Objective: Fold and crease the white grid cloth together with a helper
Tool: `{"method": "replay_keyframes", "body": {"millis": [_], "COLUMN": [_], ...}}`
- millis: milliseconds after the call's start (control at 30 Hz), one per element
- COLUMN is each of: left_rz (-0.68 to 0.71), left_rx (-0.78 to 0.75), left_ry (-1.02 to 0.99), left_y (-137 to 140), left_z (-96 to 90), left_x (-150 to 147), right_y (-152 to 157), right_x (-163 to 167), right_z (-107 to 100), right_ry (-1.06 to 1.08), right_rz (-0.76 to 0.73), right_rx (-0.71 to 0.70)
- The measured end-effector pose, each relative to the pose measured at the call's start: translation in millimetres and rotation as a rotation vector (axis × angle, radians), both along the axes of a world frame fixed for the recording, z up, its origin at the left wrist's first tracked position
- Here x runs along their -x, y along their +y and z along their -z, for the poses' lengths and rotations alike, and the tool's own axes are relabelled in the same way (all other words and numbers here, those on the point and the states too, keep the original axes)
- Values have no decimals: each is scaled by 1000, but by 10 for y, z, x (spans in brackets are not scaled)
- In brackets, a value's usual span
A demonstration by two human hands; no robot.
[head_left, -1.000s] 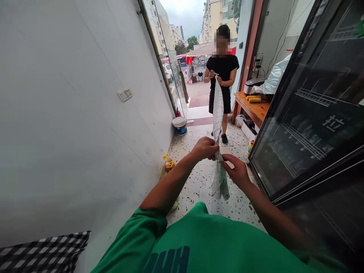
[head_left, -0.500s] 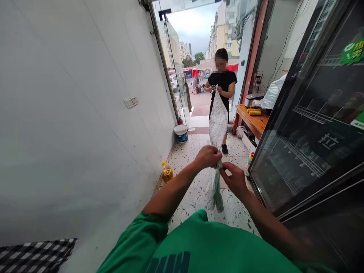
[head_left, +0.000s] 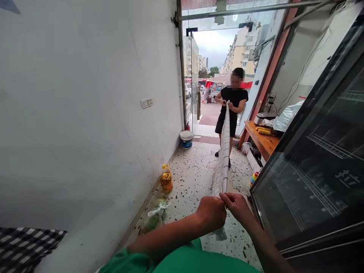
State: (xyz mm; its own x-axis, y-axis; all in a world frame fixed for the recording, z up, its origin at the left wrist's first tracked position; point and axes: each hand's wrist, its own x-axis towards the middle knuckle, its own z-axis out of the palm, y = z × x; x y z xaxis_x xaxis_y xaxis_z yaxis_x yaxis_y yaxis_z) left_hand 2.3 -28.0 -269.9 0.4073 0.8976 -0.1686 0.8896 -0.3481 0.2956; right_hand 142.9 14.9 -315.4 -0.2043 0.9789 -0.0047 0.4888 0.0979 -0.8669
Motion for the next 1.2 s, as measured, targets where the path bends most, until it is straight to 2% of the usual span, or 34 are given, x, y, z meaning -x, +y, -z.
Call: {"method": "replay_keyframes", "body": {"millis": [233,400,833,1200], "left_rz": [22,5,-60,16], "left_rx": [36,38,18,42], "left_ry": [-76,-95,-110,-55], "left_y": [-87,-207,-529,-611], "left_z": [200,313,392,295], "left_x": [133,203,215,272], "right_y": [-169,-258,-521,-629], "right_x": [188,271,323,362], "right_z": [178,266,262,248], "right_ry": [-83,-99,-46,-37], "right_rz": [101,114,51,59], "right_rx": [-26,-27,-51,23]}}
